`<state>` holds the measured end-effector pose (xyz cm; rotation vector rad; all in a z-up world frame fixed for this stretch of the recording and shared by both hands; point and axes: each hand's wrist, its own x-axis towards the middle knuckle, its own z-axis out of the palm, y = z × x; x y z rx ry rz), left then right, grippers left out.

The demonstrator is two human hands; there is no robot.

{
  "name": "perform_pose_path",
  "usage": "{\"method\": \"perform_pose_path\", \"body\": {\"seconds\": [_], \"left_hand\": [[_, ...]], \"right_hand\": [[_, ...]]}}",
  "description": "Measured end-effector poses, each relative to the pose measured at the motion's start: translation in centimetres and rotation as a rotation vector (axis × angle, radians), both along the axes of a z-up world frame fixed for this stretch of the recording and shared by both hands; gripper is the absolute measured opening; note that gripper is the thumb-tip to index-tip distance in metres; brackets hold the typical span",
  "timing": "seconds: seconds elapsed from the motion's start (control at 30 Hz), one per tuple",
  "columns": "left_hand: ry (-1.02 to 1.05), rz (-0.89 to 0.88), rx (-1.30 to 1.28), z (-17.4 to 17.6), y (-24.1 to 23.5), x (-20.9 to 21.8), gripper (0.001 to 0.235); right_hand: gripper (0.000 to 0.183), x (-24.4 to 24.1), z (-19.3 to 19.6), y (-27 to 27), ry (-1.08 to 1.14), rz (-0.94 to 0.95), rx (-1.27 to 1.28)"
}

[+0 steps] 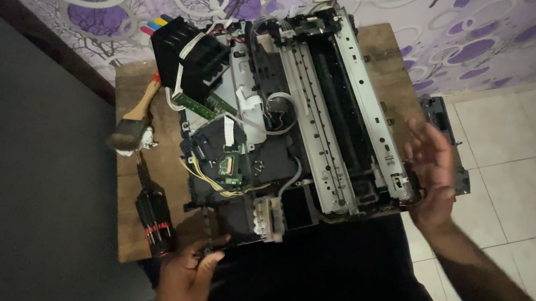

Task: The person cleans a small black component of a disassembled printer with a white cloth, then reattaches it to the main body. They then use a screwdriver to tighten screws on the printer's frame.

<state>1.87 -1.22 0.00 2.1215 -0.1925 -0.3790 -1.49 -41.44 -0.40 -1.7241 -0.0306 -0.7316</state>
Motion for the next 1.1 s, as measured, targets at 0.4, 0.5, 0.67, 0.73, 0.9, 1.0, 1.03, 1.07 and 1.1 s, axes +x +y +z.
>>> {"method": "perform_pose_path", "body": {"seconds": [0.4,0.5,0.67,0.73,0.9,1.0,1.03,1.07,1.1], "left_hand": [[0.135,0.019,0.136,-1.0,0.6,0.3,0.032],[0.039,-0.001,0.019,-0.8,0.6,0.0,0.031],[0.063,-0.029,0.098,-0.8,0.9,0.1,0.042],[0.024,-0.038,0.068,-0.7,0.8,0.2,0.037],[0.053,-0.034,0.133,-1.0,0.7,0.2,0.034],[0.115,-0.005,0.209,-1.2,0.8,0.2,0.037],[0.049,-0.034,0.137,-1.3,0.8,0.2,0.036],[-0.017,-0.063,0.066,-1.4,0.9,0.2,0.036],[-0.019,-0.062,0.068,-1.3,0.8,0.3,0.036]], "right_hand": [[0.032,-1.8,5.8,-6.6,0.522,0.3,-0.806],[0.03,-0.8,7.6,-5.1,0.596,0.314,-0.821],[0.013,-0.8,7.1,-4.9,0.582,0.309,-1.005],[0.015,-0.6,7.5,-4.8,0.586,0.326,-0.986],[0.024,-0.1,7.7,-4.8,0.593,0.379,-0.974],[0.017,-0.2,7.6,-4.8,0.498,0.372,-0.947],[0.018,-0.4,7.5,-4.8,0.524,0.348,-0.949],[0.018,-0.6,7.4,-4.9,0.548,0.324,-0.95],[0.018,-0.8,7.3,-5.1,0.546,0.324,-0.949]]}}
